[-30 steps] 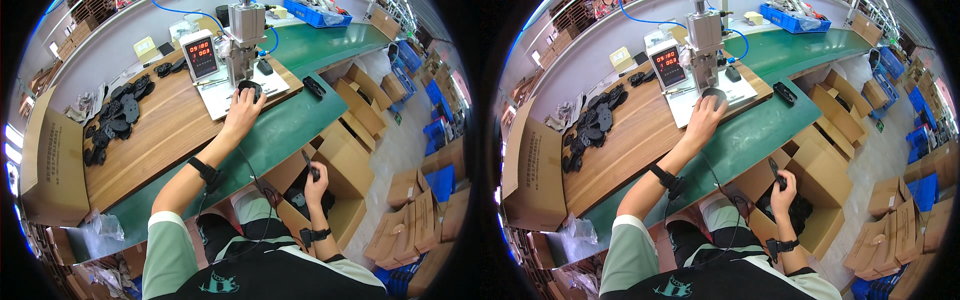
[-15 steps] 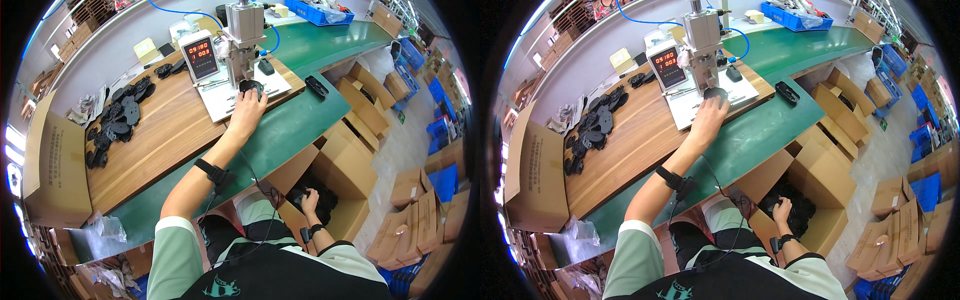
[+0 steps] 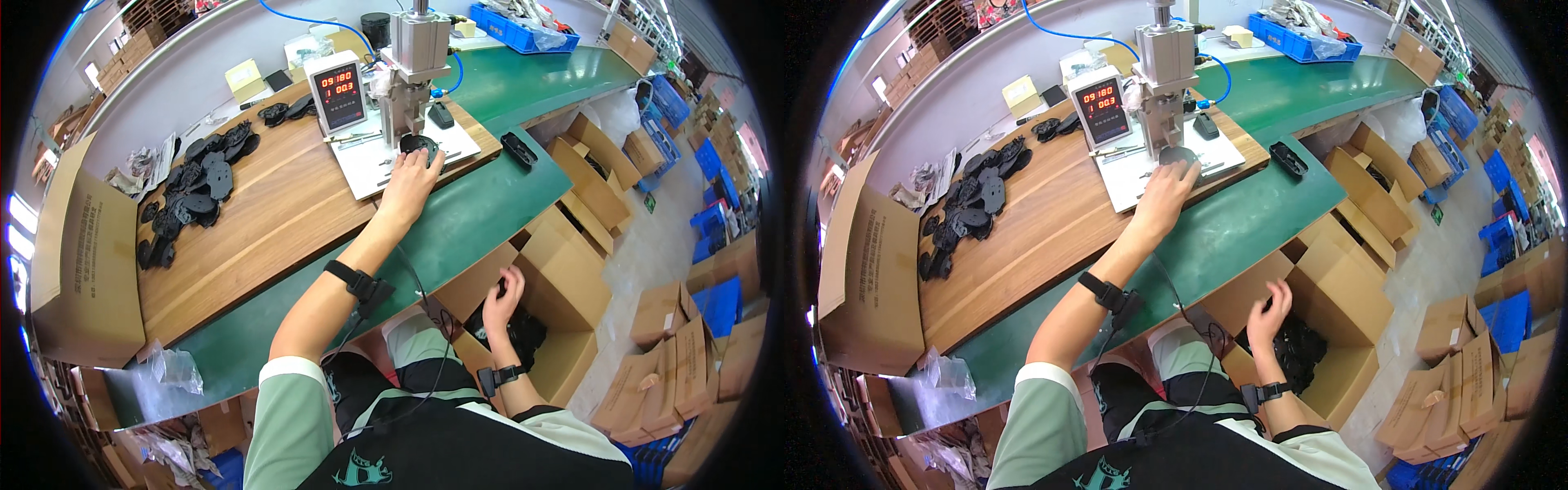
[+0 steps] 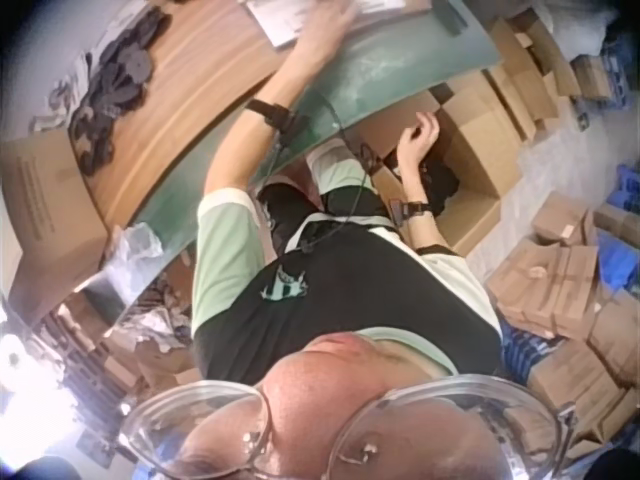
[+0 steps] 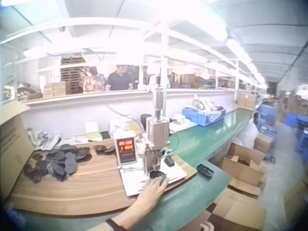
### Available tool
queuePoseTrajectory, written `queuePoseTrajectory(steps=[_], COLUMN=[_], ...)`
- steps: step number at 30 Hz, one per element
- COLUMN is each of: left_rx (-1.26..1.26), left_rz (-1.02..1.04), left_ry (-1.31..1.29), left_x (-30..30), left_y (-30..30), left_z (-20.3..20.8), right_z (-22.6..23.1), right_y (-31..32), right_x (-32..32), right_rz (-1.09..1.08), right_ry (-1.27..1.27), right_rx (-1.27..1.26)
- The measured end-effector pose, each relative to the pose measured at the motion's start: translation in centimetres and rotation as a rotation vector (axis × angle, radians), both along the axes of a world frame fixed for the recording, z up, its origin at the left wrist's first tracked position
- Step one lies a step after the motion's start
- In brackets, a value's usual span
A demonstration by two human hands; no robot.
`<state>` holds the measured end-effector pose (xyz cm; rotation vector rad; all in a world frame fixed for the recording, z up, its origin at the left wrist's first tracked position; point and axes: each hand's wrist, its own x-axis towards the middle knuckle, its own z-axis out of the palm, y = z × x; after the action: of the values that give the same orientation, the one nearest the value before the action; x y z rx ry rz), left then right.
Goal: Using a small pneumatic press to assemble black plastic mechanical components on an assembly line.
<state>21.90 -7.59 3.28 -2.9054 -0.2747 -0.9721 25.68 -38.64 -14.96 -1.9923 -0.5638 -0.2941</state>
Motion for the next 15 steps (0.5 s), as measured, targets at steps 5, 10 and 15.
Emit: queuePoseTrajectory(steps=[5, 10, 15], left_rx=[-0.094, -0.26, -0.317], left_rz=[-0.042, -0.039, -0.145], left_ry=[-0.053, -0.041, -0.261], left_x=[-0.2, 0.9, -1.9], left_y=[-0.4, -1.1, 1.3], left_z=[1.0, 1.7, -0.3], right_z=[17.5, 18.8, 18.9], right_y=[9.9, 17.8, 21.9], right_x=[1.4, 6.5, 6.6], right_rz=[0.33, 0.462, 0.506], right_ry=[-0.428, -0.603, -0.616], right_rx=[-0.077, -0.305, -0.375])
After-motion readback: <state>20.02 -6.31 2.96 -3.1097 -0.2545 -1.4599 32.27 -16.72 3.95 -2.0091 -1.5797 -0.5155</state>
